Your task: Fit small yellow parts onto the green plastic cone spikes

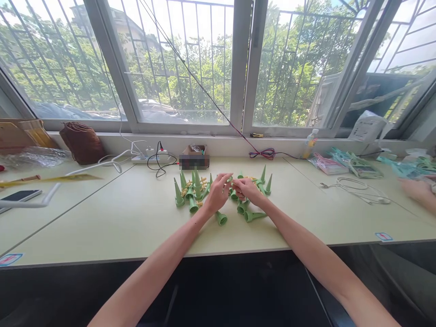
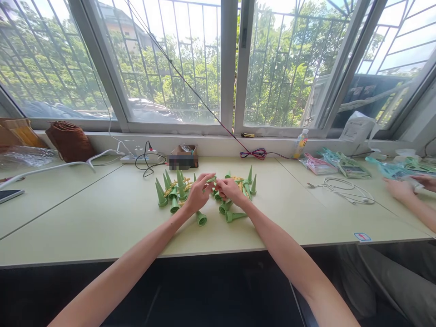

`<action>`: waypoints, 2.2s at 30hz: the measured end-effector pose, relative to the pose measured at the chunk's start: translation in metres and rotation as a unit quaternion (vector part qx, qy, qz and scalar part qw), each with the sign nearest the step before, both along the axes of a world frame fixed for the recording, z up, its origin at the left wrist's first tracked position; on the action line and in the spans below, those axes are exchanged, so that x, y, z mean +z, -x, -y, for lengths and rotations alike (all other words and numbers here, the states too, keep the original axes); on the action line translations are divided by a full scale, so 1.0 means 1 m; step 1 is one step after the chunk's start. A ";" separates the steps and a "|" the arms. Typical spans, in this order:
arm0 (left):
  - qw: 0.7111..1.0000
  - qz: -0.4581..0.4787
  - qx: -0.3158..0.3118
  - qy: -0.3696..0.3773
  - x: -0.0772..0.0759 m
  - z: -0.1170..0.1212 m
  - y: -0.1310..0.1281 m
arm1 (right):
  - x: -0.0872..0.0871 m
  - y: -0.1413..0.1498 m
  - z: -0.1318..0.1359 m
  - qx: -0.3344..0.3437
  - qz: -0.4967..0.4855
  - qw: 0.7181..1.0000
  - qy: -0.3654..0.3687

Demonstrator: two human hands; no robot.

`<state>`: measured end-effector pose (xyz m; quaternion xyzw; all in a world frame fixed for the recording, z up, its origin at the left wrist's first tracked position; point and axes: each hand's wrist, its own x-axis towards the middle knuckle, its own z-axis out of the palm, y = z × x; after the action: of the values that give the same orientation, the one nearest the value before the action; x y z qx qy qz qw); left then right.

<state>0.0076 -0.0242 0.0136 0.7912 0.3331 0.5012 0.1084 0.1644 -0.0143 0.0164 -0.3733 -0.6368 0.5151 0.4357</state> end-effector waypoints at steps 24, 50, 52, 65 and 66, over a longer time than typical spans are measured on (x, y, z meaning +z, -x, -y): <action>0.995 0.023 0.040 0.088 0.000 -0.004 0.003 | 0.007 -0.004 0.002 0.061 -0.159 0.980 0.107; 0.952 0.123 -0.035 0.279 0.009 0.007 0.001 | 0.003 -0.006 0.004 -0.087 0.158 0.945 -0.273; 0.950 0.127 -0.041 0.283 0.009 0.007 0.001 | 0.002 -0.006 0.004 -0.094 0.161 0.943 -0.276; 0.963 0.098 -0.022 0.251 0.004 0.001 0.002 | -0.002 -0.005 0.001 -0.099 0.155 0.952 -0.244; 0.962 0.097 -0.023 0.253 0.004 0.001 0.002 | -0.001 -0.005 0.002 -0.102 0.158 0.950 -0.251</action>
<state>0.0051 -0.0249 0.0175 0.6929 0.4187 0.4725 0.3484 0.1695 -0.0160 0.0152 -0.3913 -0.7648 0.2260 0.4593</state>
